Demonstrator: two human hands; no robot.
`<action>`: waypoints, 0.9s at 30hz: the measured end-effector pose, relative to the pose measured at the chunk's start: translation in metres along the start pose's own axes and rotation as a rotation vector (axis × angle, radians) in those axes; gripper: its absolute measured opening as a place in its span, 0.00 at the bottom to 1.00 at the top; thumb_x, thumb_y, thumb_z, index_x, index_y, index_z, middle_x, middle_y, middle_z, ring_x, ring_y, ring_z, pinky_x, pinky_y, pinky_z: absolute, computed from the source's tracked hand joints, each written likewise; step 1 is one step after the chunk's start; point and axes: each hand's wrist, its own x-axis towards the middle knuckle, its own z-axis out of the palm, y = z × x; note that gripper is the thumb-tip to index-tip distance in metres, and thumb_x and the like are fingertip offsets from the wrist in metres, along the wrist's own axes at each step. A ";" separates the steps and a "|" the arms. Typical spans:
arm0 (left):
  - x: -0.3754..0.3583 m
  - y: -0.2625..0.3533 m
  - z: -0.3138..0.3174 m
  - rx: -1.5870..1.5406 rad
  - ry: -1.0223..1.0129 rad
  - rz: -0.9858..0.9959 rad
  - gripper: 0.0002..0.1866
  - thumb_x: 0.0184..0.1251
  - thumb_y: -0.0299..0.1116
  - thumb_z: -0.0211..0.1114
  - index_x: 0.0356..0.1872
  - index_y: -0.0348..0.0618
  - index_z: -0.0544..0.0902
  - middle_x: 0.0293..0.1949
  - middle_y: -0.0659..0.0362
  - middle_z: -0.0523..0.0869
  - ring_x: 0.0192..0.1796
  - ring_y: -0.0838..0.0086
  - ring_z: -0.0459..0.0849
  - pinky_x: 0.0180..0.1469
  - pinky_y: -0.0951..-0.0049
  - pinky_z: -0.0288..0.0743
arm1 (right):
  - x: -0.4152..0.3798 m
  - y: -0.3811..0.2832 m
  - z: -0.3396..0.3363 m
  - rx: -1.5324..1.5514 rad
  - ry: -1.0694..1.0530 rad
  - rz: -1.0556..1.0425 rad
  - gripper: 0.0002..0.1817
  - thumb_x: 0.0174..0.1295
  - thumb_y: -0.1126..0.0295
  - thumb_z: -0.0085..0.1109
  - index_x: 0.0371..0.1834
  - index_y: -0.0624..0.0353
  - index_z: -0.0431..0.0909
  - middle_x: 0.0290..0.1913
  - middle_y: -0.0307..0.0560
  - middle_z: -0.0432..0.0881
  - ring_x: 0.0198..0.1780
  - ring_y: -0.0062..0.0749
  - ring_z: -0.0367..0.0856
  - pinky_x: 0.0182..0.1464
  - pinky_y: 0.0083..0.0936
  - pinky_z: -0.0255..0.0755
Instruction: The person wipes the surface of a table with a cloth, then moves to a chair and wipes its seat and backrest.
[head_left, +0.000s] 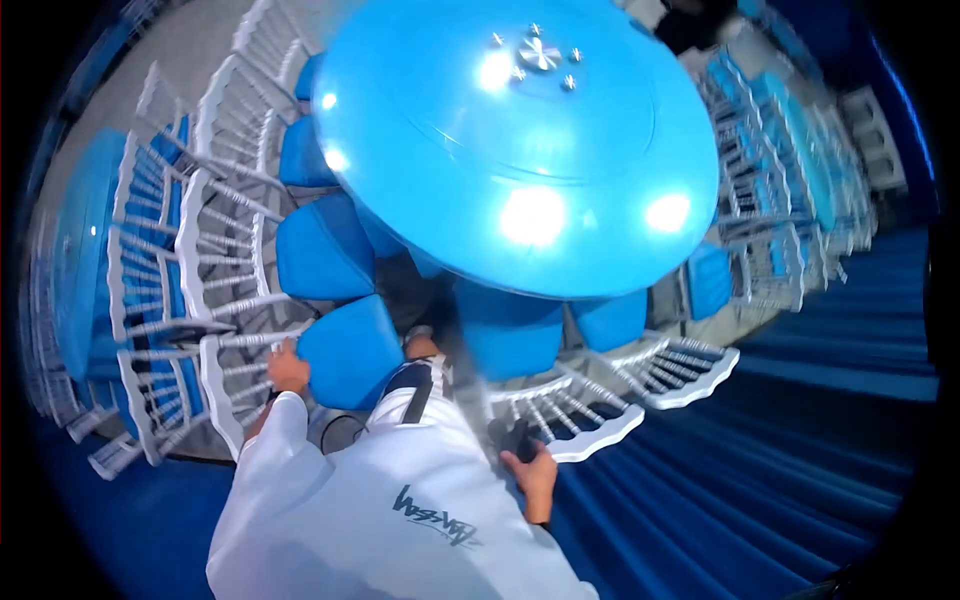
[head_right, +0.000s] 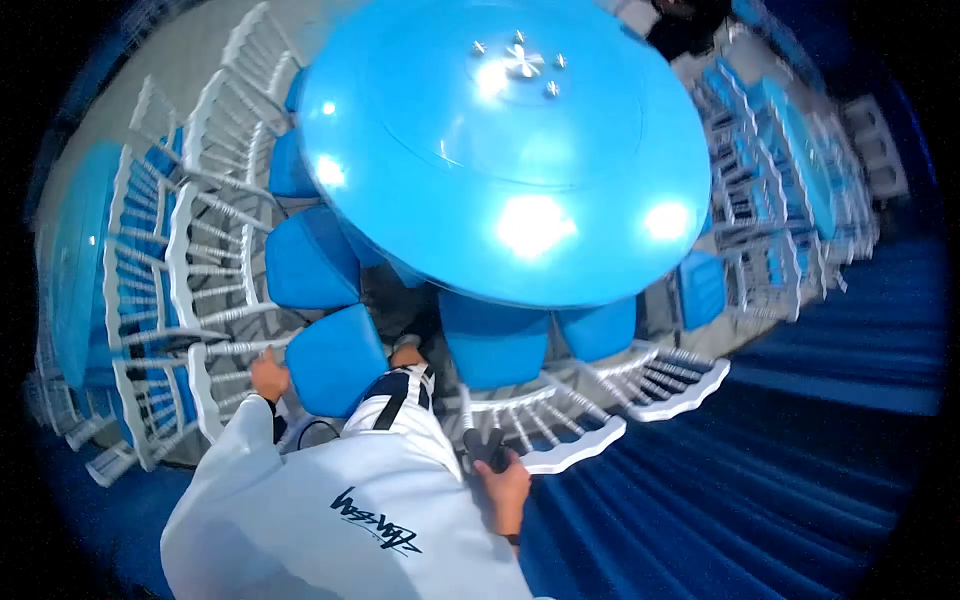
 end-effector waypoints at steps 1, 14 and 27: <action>-0.020 -0.017 0.012 0.016 0.047 -0.024 0.36 0.63 0.38 0.69 0.76 0.48 0.78 0.78 0.43 0.76 0.81 0.41 0.68 0.78 0.40 0.66 | -0.005 -0.002 0.000 0.004 0.061 -0.066 0.44 0.50 0.45 0.87 0.66 0.63 0.85 0.54 0.68 0.91 0.59 0.64 0.90 0.61 0.50 0.82; -0.238 -0.154 0.070 0.019 0.265 -0.187 0.36 0.59 0.45 0.75 0.72 0.49 0.83 0.90 0.48 0.54 0.92 0.45 0.41 0.85 0.29 0.42 | -0.009 0.004 0.026 -0.203 0.338 -0.412 0.27 0.61 0.45 0.71 0.48 0.58 0.92 0.40 0.60 0.93 0.45 0.64 0.92 0.49 0.57 0.84; -0.225 -0.165 0.116 -0.224 -0.411 -0.209 0.30 0.66 0.49 0.60 0.68 0.51 0.89 0.76 0.47 0.82 0.81 0.34 0.71 0.85 0.31 0.50 | -0.003 0.024 0.055 -0.043 0.558 -0.500 0.25 0.60 0.47 0.74 0.51 0.54 0.92 0.43 0.55 0.94 0.44 0.60 0.92 0.46 0.56 0.82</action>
